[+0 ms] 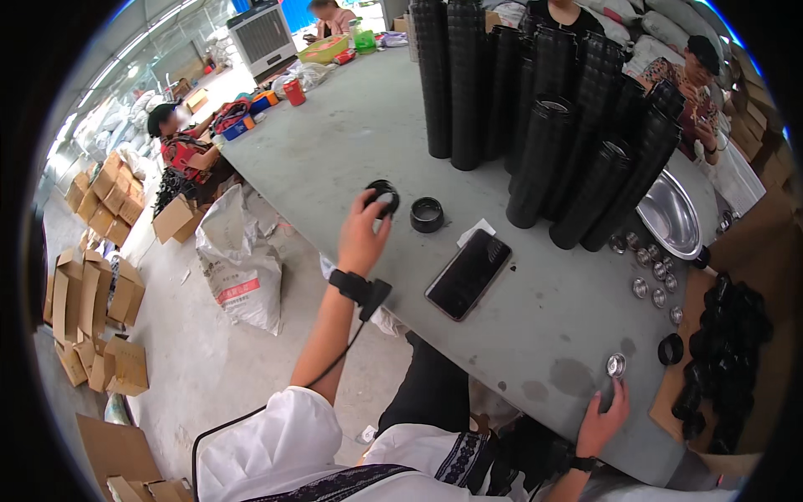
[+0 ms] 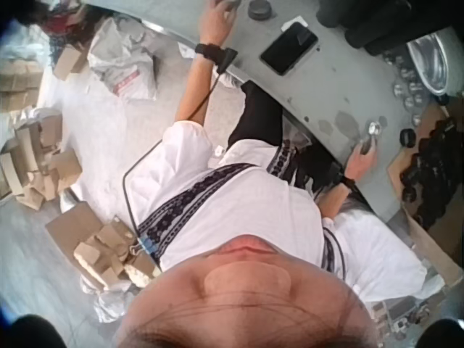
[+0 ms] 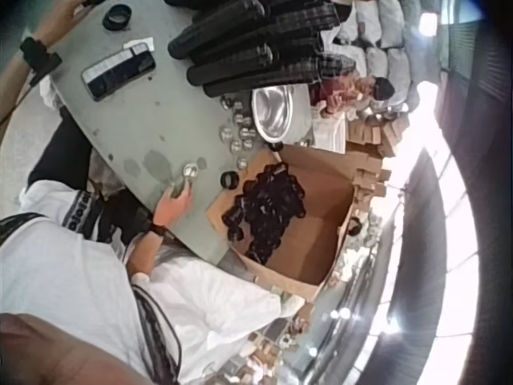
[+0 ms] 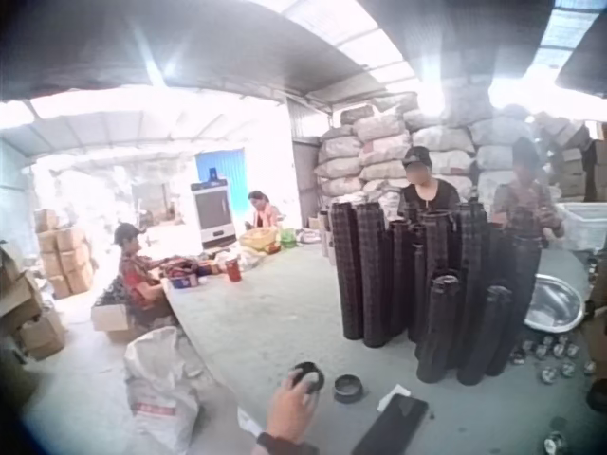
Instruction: Manually assemble flashlight components by inserting internal parts into black cylindrical housings and attaching caps.
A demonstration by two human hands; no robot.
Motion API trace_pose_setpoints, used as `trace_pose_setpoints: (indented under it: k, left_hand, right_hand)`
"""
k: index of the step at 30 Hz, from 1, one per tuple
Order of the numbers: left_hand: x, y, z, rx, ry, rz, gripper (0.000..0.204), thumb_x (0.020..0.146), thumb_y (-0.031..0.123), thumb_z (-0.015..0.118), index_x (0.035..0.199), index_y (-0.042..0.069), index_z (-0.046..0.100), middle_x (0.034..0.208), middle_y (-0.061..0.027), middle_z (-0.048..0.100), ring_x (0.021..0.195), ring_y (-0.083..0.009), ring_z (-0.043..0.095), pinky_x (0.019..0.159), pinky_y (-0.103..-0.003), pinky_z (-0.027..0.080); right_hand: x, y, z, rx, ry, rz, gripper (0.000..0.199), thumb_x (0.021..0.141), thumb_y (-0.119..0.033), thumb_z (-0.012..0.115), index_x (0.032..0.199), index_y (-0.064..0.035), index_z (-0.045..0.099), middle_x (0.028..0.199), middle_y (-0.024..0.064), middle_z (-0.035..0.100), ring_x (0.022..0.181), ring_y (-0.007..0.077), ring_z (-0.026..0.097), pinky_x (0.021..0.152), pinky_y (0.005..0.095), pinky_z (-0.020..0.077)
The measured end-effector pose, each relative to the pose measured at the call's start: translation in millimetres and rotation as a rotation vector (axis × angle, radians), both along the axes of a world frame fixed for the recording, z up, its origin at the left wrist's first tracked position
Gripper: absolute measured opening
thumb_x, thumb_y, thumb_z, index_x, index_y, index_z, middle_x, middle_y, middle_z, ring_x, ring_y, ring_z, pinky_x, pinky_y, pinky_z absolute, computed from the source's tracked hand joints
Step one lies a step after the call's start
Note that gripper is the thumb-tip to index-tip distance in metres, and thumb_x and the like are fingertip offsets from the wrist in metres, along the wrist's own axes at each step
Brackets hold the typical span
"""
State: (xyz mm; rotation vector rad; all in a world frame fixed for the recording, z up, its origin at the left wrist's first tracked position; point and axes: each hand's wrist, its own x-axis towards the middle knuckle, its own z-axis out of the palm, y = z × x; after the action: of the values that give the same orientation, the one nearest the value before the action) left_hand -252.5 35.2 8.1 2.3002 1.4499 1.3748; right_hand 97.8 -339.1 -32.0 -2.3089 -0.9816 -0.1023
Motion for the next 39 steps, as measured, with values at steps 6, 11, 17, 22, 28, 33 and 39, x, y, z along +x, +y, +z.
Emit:
trace_pose_setpoints:
  k: [6, 11, 17, 22, 28, 33, 39]
  left_hand:
    - [-25.9, 49.2, -37.7, -0.135, 0.185, 0.127, 0.035, 0.077, 0.015, 0.068, 0.111, 0.014, 0.062, 0.126, -0.0071, 0.057, 0.107, -0.0307, 0.057, 0.09, -0.046, 0.043]
    - [-25.4, 34.0, -22.8, 0.003, -0.037, 0.056, 0.035, 0.077, 0.011, 0.066, 0.111, 0.011, 0.062, 0.12, -0.007, 0.061, 0.11, -0.0286, 0.055, 0.093, -0.043, 0.04]
    - [-5.3, -44.7, -6.7, -0.255, -0.354, -0.108, 0.025, 0.078, -0.002, 0.058, 0.103, 0.001, 0.063, 0.102, -0.0142, 0.066, 0.098, -0.0297, 0.062, 0.089, -0.036, 0.046]
    - [40.5, -98.2, -36.5, -0.387, -0.204, -0.041, 0.025, 0.077, 0.007, 0.062, 0.102, 0.005, 0.063, 0.102, -0.0098, 0.065, 0.101, -0.0276, 0.059, 0.095, -0.038, 0.04]
    - [58.6, -102.2, -37.0, -0.224, 0.043, 0.08, 0.024, 0.071, 0.005, 0.064, 0.095, 0.009, 0.065, 0.097, -0.0048, 0.065, 0.093, -0.0243, 0.058, 0.086, -0.037, 0.04]
    - [60.9, -97.4, -31.9, -0.262, 0.096, 0.098, 0.025, 0.071, 0.005, 0.064, 0.096, 0.009, 0.064, 0.098, -0.0043, 0.064, 0.095, -0.0253, 0.057, 0.087, -0.038, 0.039]
    - [40.3, -97.0, -7.2, -0.455, -0.027, 0.02, 0.03, 0.074, 0.004, 0.063, 0.104, 0.008, 0.062, 0.106, -0.0094, 0.062, 0.101, -0.0297, 0.055, 0.091, -0.04, 0.04]
  right_hand:
    - [-4.7, 11.8, 4.6, -0.016, 0.007, -0.02, 0.044, 0.083, -0.005, 0.059, 0.127, -0.0055, 0.053, 0.133, 0.0145, 0.051, 0.125, 0.0321, 0.043, 0.107, 0.0425, 0.0306]
    - [2.4, 10.7, -3.6, -0.036, -0.007, -0.035, 0.045, 0.082, -0.004, 0.06, 0.127, -0.0055, 0.053, 0.133, 0.0138, 0.051, 0.125, 0.0311, 0.043, 0.107, 0.0411, 0.0305]
    - [1.4, 12.2, 0.9, -0.027, 0.023, -0.027, 0.046, 0.081, -0.003, 0.059, 0.127, -0.0032, 0.052, 0.133, 0.0136, 0.051, 0.126, 0.0301, 0.043, 0.108, 0.0414, 0.0293]
    - [-4.6, 15.7, 2.1, -0.077, 0.072, -0.03, 0.046, 0.082, -0.003, 0.058, 0.128, -0.002, 0.052, 0.134, 0.0152, 0.049, 0.126, 0.0314, 0.043, 0.108, 0.042, 0.029]
    - [-1.8, 1.1, 4.7, -0.12, 0.025, -0.006, 0.047, 0.081, -0.004, 0.058, 0.127, 0.0001, 0.051, 0.133, 0.0162, 0.049, 0.123, 0.0339, 0.044, 0.107, 0.044, 0.03]
    - [-3.7, 11.7, 12.8, -0.169, 0.047, -0.01, 0.048, 0.081, -0.005, 0.057, 0.129, -0.0001, 0.05, 0.133, 0.0168, 0.049, 0.124, 0.0349, 0.043, 0.106, 0.045, 0.03]
    - [1.2, 8.3, 14.5, -0.225, 0.079, 0.033, 0.053, 0.082, -0.006, 0.056, 0.134, -0.0009, 0.045, 0.136, 0.0172, 0.047, 0.125, 0.0347, 0.041, 0.107, 0.045, 0.0294]
